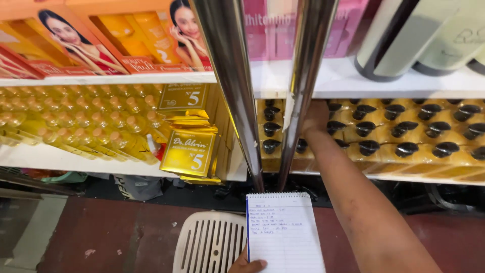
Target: The person wipes a yellow bottle with a green cloth, then writes on a notepad with a pen. They rearrange bottles on the shelf, write on the notepad again, and move dark bottles to a lower shelf. Finally, they wipe orange boxes with the cloth and place them on the shelf.
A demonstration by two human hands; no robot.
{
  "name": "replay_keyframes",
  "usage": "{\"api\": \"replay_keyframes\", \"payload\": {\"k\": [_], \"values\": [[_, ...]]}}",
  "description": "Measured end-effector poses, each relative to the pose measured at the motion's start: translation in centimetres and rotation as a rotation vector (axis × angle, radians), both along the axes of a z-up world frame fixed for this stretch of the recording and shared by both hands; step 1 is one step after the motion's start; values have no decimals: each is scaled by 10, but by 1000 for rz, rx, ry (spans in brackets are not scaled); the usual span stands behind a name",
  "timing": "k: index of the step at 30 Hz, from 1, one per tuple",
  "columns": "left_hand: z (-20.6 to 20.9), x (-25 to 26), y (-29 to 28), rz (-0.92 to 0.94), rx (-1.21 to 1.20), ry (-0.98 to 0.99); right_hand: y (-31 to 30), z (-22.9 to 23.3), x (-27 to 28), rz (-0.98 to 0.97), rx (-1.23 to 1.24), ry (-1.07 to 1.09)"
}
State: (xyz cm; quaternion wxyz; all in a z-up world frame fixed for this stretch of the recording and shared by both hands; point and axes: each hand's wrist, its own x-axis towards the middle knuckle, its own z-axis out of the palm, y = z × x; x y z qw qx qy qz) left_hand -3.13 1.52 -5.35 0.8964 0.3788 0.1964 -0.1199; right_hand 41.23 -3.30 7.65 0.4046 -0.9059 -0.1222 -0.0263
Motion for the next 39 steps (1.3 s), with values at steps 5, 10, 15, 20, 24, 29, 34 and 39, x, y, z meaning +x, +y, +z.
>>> {"api": "replay_keyframes", "payload": {"k": [5, 10, 15, 20, 24, 29, 34, 39], "values": [[12, 2, 3, 32, -25, -4, -4, 17, -30, -33, -75, 188], [27, 4, -10, 35, -57, 8, -10, 1, -39, -57, -163, 235], [41, 18, -25, 113, -90, 206, -13, -10, -39, -246, 982, 651], [81, 30, -33, 120, -75, 151, -40, 34, -80, 108, -90, -91], [96, 34, -31, 143, -94, 177, -53, 42, -96, 88, 57, -256], [125, 39, -33, 135, -102, 233, -67, 39, -109, 113, -144, -133], [142, 36, -29, 133, -76, 211, -75, 59, -131, 144, -31, -175], [155, 25, -20, 87, -23, 284, -84, 64, -141, 137, -78, -177]]}}
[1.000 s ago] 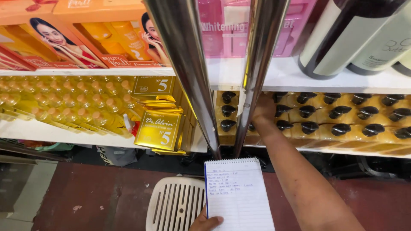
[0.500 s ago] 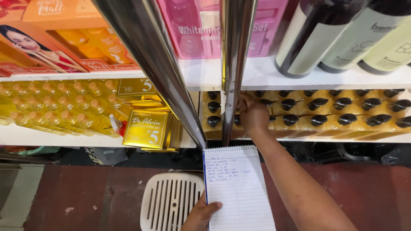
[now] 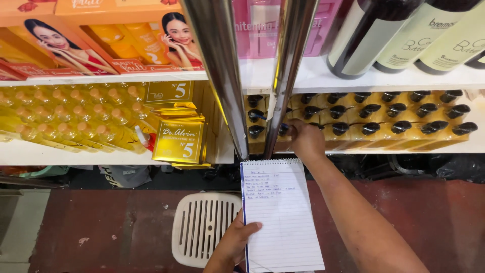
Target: The person wipes a yellow bottle with a green cloth, then writes on a notepad with a pen. They rearrange bottles on the shelf, write on the notepad again, and move dark bottles to a lower shelf. Finally, they wipe orange boxes with the cloth and place them on the shelf.
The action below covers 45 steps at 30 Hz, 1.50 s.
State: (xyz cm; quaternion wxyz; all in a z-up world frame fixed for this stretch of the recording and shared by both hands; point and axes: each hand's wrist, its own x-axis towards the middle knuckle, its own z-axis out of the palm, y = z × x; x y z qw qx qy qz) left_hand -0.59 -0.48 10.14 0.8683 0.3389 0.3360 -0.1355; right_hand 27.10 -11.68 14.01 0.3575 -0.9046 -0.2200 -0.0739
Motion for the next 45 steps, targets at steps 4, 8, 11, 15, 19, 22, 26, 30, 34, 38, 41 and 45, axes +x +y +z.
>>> {"api": "replay_keyframes", "payload": {"k": [4, 8, 11, 15, 19, 22, 26, 30, 34, 38, 41, 45], "values": [[0, -10, 9, 18, -53, -91, -8, 1, -6, -42, -39, 60], [-2, -20, 15, -10, -56, -65, -24, 0, -9, -36, 22, 63], [4, -24, 17, -57, -36, -97, -47, -2, -13, -78, -26, -24], [36, -16, 9, -138, -2, -140, -103, -3, -22, -258, 748, 525], [51, 5, -17, -118, -19, -252, -169, -6, -54, -369, 1108, 805], [77, 28, -44, -113, -9, -282, -204, -1, -73, -277, 1387, 1151], [106, 59, -89, -156, 33, -392, -238, 58, -83, 33, 1513, 1174], [131, 93, -142, -181, 53, -505, -281, 112, -63, 203, 1420, 917], [180, 112, -197, -230, 41, -517, -308, 158, -49, 332, 1392, 601], [211, 134, -238, -317, -173, -696, -332, 201, -54, 268, 1135, 319], [209, 141, -262, -427, -327, -700, -352, 219, -67, 232, 962, 217], [243, 148, -288, -462, -561, -611, -374, 229, -68, 266, 896, 205]]}}
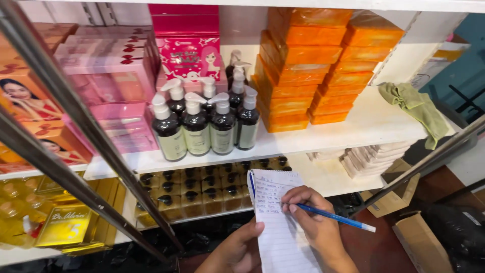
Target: The person wipes a yellow bottle with a green cloth, then writes on a notepad with a pen. They rearrange bottles on the shelf, write on the notepad again, and move dark bottles to a lower shelf. Finally, they wipe orange boxes with the cloth and place them on the shelf.
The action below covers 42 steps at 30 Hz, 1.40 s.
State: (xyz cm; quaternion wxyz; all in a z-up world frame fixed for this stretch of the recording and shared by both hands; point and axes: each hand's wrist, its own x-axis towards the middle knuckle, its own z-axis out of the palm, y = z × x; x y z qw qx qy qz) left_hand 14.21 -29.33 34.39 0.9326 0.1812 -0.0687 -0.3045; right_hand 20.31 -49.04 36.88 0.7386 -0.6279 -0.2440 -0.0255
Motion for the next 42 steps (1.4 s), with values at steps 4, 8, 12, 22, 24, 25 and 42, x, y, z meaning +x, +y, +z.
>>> {"api": "replay_keyframes", "payload": {"k": [4, 8, 12, 22, 24, 25, 42], "values": [[8, 20, -18, -20, 66, 39, -15, 4, 14, -63, -11, 8], [5, 53, -29, -9, 88, -35, -25, 8, 39, -86, 17, -50], [2, 95, -36, 29, 263, -71, -35, 32, 77, -121, 67, 106], [32, 164, -16, 51, 262, -157, -12, 68, 144, -200, -43, -232], [36, 172, -13, 48, 265, -212, -9, 71, 151, -231, -103, -305], [38, 178, -11, 47, 268, -212, -5, 76, 155, -232, -100, -305], [60, 211, -36, 184, 307, -295, -31, 94, 218, -72, -183, -531]]}}
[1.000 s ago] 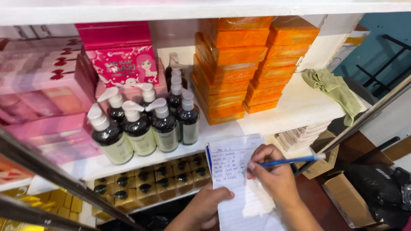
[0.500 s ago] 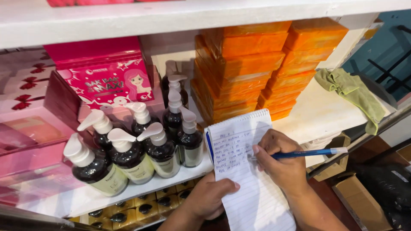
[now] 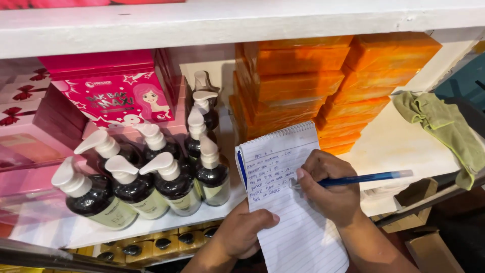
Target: The person wipes a yellow bottle with a green cloth, then writes on a notepad with a pen. They rearrange bottles on the shelf, write on the notepad again, and move dark bottles to a lower shelf. Finally, they wipe orange boxes with the cloth and place them on the shelf.
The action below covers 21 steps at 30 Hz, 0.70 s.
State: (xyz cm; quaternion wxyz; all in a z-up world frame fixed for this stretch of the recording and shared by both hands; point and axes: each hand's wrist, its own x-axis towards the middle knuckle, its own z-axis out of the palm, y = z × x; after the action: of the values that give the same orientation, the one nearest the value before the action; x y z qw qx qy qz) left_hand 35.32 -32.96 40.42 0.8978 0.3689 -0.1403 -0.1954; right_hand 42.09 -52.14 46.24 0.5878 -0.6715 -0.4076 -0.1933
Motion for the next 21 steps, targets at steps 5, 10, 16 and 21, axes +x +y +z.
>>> {"api": "replay_keyframes", "payload": {"k": [5, 10, 16, 21], "values": [[7, 1, -20, 99, 114, -71, -13, 1, 3, -31, 84, 124], [7, 0, -35, 155, 140, 8, -27, 0, 9, 59, 70, 110], [15, -6, -43, 141, 163, -185, -42, 8, 9, 58, 208, 213], [18, -9, -54, 115, 84, -73, -57, 11, 18, 148, 10, 9]]}}
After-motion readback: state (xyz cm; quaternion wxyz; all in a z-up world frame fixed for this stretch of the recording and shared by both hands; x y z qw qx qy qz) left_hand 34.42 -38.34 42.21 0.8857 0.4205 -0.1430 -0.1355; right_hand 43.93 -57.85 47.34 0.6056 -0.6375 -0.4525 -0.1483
